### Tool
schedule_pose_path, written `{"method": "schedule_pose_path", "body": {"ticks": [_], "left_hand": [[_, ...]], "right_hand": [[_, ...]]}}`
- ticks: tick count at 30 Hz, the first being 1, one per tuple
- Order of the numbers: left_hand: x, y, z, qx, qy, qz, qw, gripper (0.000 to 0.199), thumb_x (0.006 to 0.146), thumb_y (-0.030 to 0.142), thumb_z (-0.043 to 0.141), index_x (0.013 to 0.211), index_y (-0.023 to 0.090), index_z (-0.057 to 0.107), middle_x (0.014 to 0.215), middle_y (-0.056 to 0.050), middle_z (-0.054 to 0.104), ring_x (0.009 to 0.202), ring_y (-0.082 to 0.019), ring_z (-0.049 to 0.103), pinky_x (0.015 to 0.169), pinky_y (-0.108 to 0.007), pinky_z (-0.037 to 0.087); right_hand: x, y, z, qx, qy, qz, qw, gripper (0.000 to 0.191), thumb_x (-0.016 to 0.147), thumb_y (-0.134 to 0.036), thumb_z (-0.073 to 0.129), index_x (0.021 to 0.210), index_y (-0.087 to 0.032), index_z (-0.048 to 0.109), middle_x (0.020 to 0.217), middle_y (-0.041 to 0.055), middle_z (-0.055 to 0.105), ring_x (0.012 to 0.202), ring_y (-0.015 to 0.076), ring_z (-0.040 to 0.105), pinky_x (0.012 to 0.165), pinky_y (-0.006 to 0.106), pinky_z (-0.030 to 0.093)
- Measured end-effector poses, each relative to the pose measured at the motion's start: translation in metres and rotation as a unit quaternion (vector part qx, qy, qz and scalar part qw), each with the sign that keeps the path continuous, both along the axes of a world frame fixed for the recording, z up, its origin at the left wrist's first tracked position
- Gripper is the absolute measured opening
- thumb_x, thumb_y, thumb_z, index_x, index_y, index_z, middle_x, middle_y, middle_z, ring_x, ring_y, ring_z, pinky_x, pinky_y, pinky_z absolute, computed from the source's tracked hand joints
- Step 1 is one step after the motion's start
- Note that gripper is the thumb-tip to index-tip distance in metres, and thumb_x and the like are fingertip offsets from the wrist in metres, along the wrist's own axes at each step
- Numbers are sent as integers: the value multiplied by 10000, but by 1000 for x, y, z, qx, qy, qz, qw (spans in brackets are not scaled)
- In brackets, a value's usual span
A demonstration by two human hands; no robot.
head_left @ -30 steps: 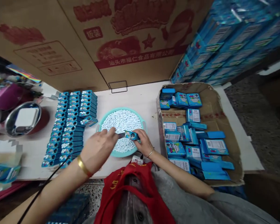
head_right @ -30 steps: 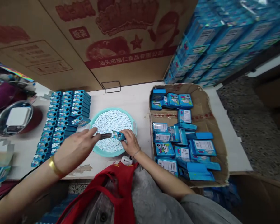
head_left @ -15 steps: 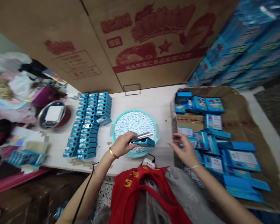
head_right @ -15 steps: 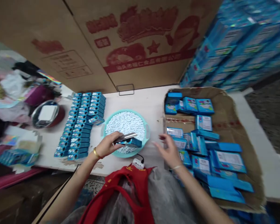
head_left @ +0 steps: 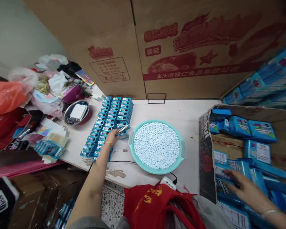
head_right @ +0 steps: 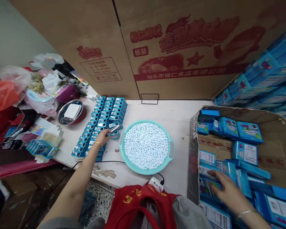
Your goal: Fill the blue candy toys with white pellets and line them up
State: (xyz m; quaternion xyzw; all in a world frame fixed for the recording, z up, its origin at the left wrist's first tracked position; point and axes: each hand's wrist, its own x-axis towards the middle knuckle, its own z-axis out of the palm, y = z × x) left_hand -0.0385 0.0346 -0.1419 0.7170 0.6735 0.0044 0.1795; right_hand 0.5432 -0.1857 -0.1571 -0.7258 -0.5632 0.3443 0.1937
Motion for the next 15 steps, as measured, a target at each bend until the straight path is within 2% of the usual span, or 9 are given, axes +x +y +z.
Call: {"method": "schedule_pose_path", "body": {"ticks": [3, 5, 7, 9, 11, 13, 15], "left_hand": [[2, 17, -18, 8, -7, 6, 1000, 349, 778, 207, 618, 1121, 175, 559, 1083, -90, 591, 1008, -234, 579, 880, -318, 454], [0, 28, -23, 22, -6, 23, 999, 386, 800, 197, 594, 1180, 181, 522, 1179, -112, 545, 1064, -246, 564, 908, -336, 450], [-2, 35, -22, 36, -3, 44, 998, 449, 808, 195, 587, 1240, 170, 469, 1288, -148, 463, 1138, -268, 530, 939, -358, 442], [-2, 36, -17, 54, -8, 56, 997, 544, 792, 223, 622, 1287, 144, 410, 1358, -180, 387, 1222, -290, 467, 982, -376, 423], [4, 28, -10, 91, -28, 56, 994, 595, 783, 285, 649, 1291, 119, 387, 1346, -196, 397, 1255, -298, 431, 1012, -392, 404], [17, 15, -2, 130, -67, 40, 988, 488, 841, 332, 577, 1252, 121, 418, 1257, -177, 486, 1204, -276, 473, 1008, -398, 406], [37, -3, 5, 124, -112, -10, 986, 335, 908, 324, 454, 1194, 150, 472, 1156, -133, 565, 1110, -238, 538, 975, -382, 428]], "right_hand": [[18, -25, -37, -92, -75, 72, 990, 447, 405, -441, 732, 834, -354, 643, 1039, 191, 668, 1016, 447, 612, 891, 603, 485], [20, -33, -53, -91, -120, 104, 983, 476, 381, -437, 745, 845, -386, 655, 1077, 175, 660, 1043, 459, 596, 861, 618, 489], [17, -33, -59, -84, -155, 133, 975, 502, 398, -447, 745, 891, -409, 657, 1093, 152, 654, 1050, 461, 592, 819, 627, 492], [11, -27, -54, -103, -196, 163, 961, 552, 407, -461, 749, 948, -401, 659, 1116, 153, 641, 1055, 466, 586, 800, 621, 490], [4, -18, -41, -135, -227, 194, 945, 602, 451, -504, 730, 1027, -345, 658, 1114, 174, 632, 1052, 452, 590, 838, 592, 482], [-1, -7, -25, -167, -239, 214, 932, 616, 571, -574, 647, 1095, -251, 646, 1088, 187, 633, 1044, 411, 601, 898, 545, 464], [-6, 3, -12, -200, -250, 214, 923, 630, 658, -622, 556, 1093, -175, 642, 1094, 189, 631, 1070, 393, 589, 924, 525, 442]]}}
